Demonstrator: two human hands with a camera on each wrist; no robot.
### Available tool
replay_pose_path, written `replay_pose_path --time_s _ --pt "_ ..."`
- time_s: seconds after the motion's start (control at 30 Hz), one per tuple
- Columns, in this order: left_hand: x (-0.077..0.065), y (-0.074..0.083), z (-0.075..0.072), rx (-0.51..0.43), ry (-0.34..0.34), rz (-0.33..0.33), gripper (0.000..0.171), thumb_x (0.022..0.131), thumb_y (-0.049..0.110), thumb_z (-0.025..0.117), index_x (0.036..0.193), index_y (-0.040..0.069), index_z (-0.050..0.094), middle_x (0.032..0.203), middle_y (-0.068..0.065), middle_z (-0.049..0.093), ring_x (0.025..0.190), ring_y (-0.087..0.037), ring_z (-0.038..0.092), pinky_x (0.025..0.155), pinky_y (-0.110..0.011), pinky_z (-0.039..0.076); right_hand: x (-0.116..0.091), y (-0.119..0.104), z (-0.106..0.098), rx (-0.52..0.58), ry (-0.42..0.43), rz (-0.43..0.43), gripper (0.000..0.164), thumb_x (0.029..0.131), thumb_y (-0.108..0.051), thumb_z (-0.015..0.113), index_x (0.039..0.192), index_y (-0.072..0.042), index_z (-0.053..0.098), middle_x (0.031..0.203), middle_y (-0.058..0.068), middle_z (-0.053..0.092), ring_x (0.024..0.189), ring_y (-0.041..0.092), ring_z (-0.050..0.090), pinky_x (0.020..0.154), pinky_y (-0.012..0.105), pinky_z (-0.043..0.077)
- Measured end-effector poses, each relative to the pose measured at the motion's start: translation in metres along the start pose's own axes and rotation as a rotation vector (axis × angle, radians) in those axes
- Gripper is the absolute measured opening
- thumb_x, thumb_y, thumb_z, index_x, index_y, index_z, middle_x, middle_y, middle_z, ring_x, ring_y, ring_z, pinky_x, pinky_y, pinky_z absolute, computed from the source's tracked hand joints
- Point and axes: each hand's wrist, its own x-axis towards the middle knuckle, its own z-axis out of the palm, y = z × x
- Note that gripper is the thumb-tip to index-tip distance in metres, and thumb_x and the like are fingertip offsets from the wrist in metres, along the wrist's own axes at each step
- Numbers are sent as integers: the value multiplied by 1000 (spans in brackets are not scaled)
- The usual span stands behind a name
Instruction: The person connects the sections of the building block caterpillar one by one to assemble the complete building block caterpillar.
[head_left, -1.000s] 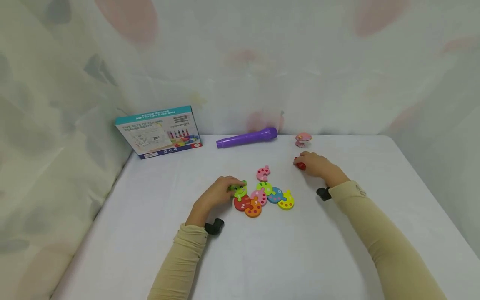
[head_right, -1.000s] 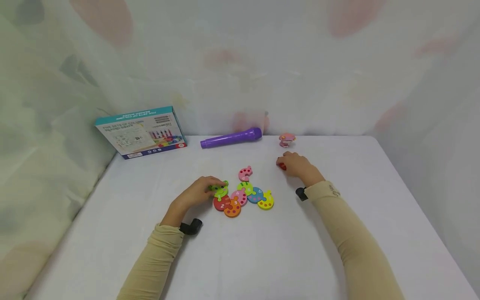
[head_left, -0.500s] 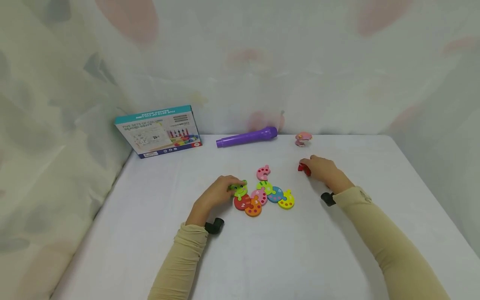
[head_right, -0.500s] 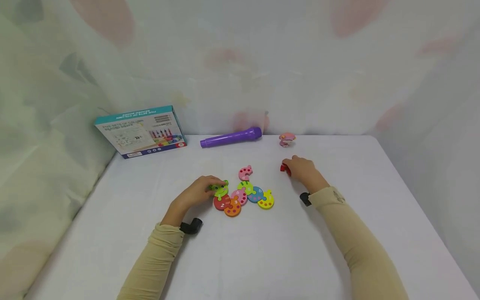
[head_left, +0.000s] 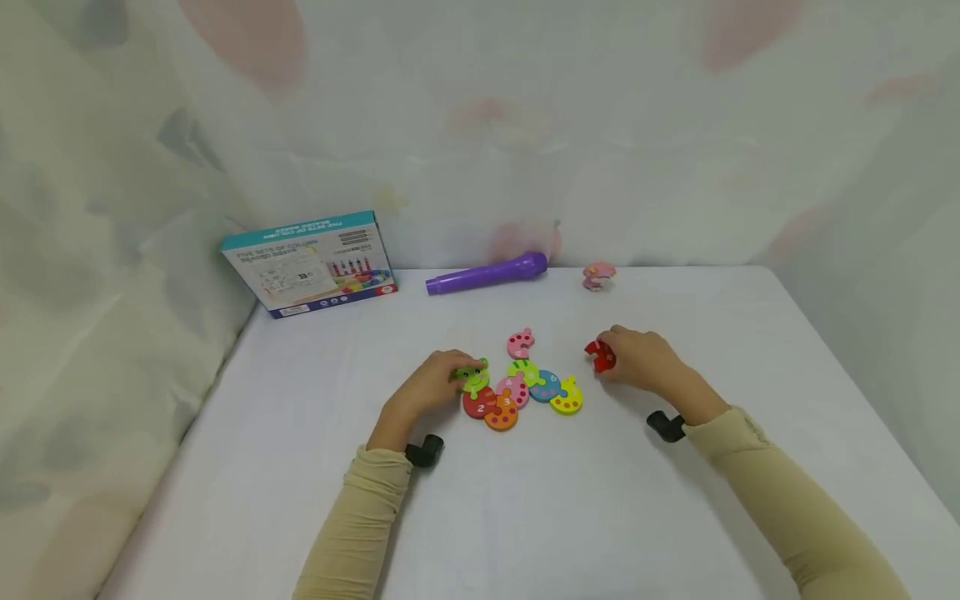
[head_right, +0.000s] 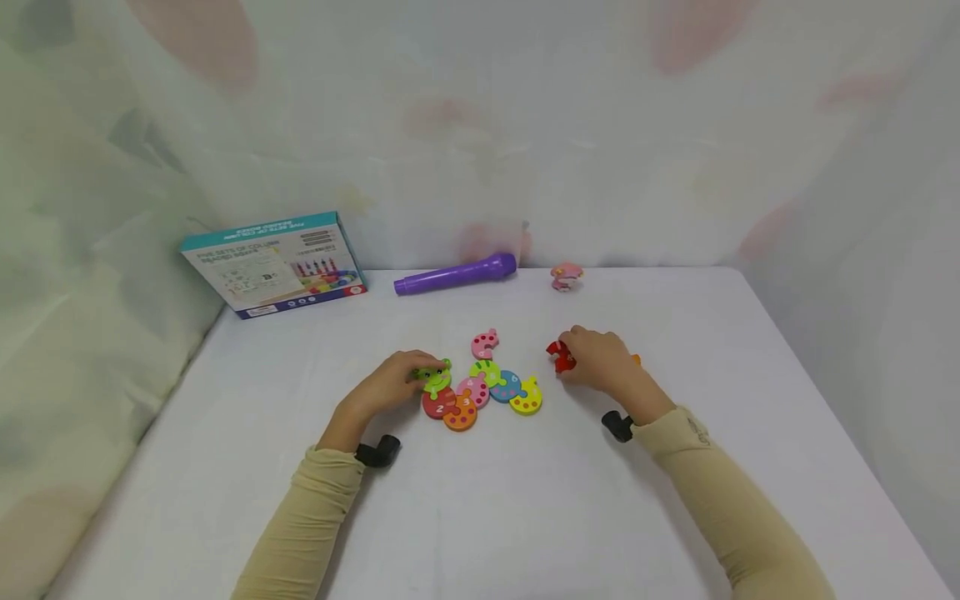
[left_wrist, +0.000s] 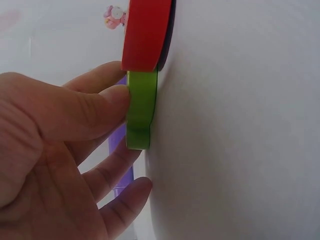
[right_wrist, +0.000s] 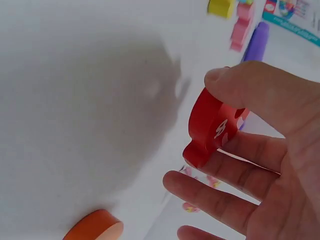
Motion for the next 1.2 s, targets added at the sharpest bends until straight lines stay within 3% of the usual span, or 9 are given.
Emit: replay_pose_path --time_s 0.27,0.47,0.87,1.2 --pt "-2 -4 1 -8 1 -18 40 87 0 59 121 19 62 127 -4 55 124 -25 42 107 -43 30 -7 -19 2 -40 13 -138 54 75 -26 76 120 -5 58 104 10 57 77 18 55 62 31 52" --pt "-2 -5 3 -12 1 -8 39 86 0 59 121 19 62 126 -4 55 124 -24 43 107 -41 30 -5 -28 8 -47 -4 -178 53 76 -25 76 122 -6 58 108 9 56 85 19 54 67 31 50" --pt "-6 1 4 -21 -3 -28 38 87 0 59 120 19 62 125 -4 56 124 -25 43 107 -43 31 -2 -35 19 -66 -70 -171 52 77 -16 75 125 -9 57 115 13 53 93 25 55 78 39 53" --pt "-2 3 0 -15 -3 -32 38 88 2 58 122 19 62 126 -3 56 124 -23 43 107 -41 31 1 -36 10 -47 -79 -156 51 78 -13 74 126 -10 56 117 14 53 96 27 54 81 42 52"
